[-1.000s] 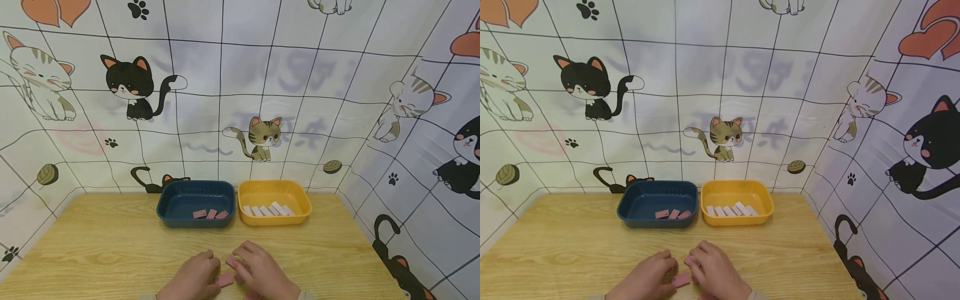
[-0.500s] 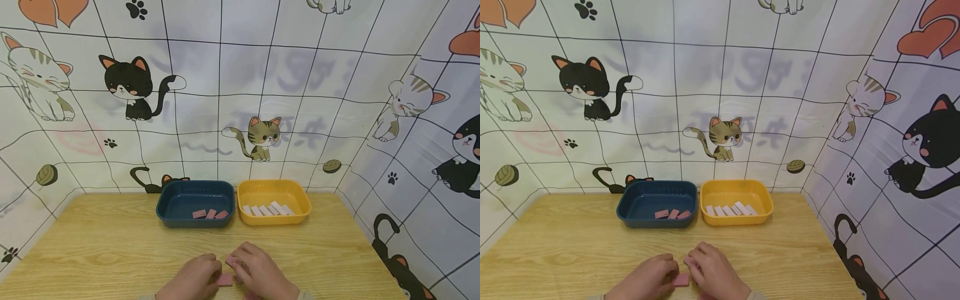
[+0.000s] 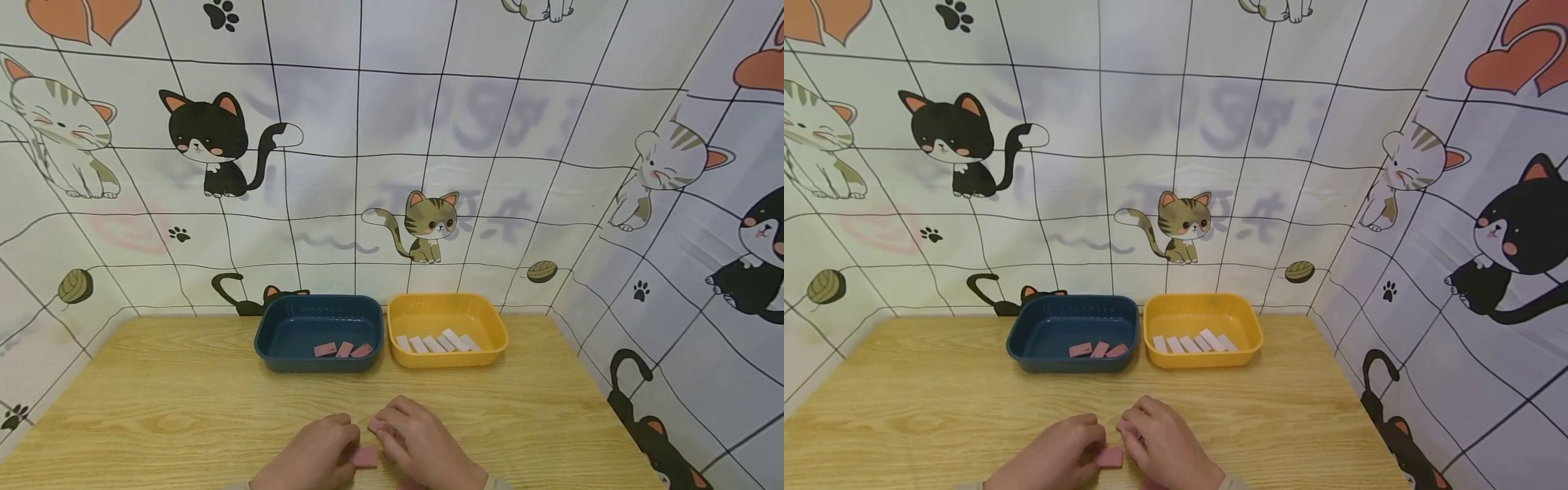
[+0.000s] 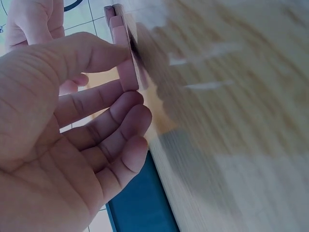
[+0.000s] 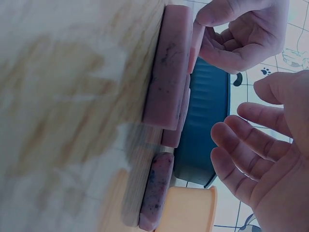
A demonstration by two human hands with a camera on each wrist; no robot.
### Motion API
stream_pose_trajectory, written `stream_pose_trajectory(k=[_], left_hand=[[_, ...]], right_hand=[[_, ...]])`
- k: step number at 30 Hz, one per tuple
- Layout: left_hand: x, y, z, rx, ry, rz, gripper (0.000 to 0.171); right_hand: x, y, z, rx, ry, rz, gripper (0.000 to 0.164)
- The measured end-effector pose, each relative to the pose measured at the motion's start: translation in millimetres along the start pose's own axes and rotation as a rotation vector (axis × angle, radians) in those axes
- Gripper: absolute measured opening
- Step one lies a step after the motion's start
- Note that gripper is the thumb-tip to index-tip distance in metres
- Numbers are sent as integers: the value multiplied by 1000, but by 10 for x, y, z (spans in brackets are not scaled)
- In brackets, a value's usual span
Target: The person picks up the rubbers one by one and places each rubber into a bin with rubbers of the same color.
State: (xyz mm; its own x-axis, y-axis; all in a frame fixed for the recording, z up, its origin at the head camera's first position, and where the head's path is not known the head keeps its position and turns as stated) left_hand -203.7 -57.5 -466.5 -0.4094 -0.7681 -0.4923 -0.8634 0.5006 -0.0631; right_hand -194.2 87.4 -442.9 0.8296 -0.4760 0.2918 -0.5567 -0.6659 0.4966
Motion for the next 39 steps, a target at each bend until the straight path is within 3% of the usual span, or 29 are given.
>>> stream_pose_trajectory(k=[8, 14, 21, 26, 39], left_hand=[[21, 14, -78, -39, -13, -26, 13], [-2, 18, -179, -123, -4, 13, 13], [1, 40, -307, -178, 5, 14, 10], [5, 53, -417, -266, 45, 39, 14], [69, 201, -759, -396, 114, 24, 20]], right_hand=[[8, 6, -22, -10, 17, 0, 9], [-15, 6, -13, 9, 26, 24, 9], [-54, 36, -6, 35, 17, 54, 15], [-67, 89, -9, 40, -11, 55, 18], [-119, 214, -141, -79, -41, 12, 14]])
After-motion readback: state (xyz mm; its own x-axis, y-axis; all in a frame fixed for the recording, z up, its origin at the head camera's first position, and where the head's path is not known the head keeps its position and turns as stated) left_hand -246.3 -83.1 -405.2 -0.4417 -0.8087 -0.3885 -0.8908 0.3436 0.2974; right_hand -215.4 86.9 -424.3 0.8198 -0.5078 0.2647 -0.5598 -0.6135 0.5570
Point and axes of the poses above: each hand's wrist, its own y-axis towards the middle knuckle, its own z-axis out of the palm, x = y × z, the point moved 7 cm from there along y, towards the middle knuckle, and after that the axes turned 11 degrees about -z, right-handed, at the moved point
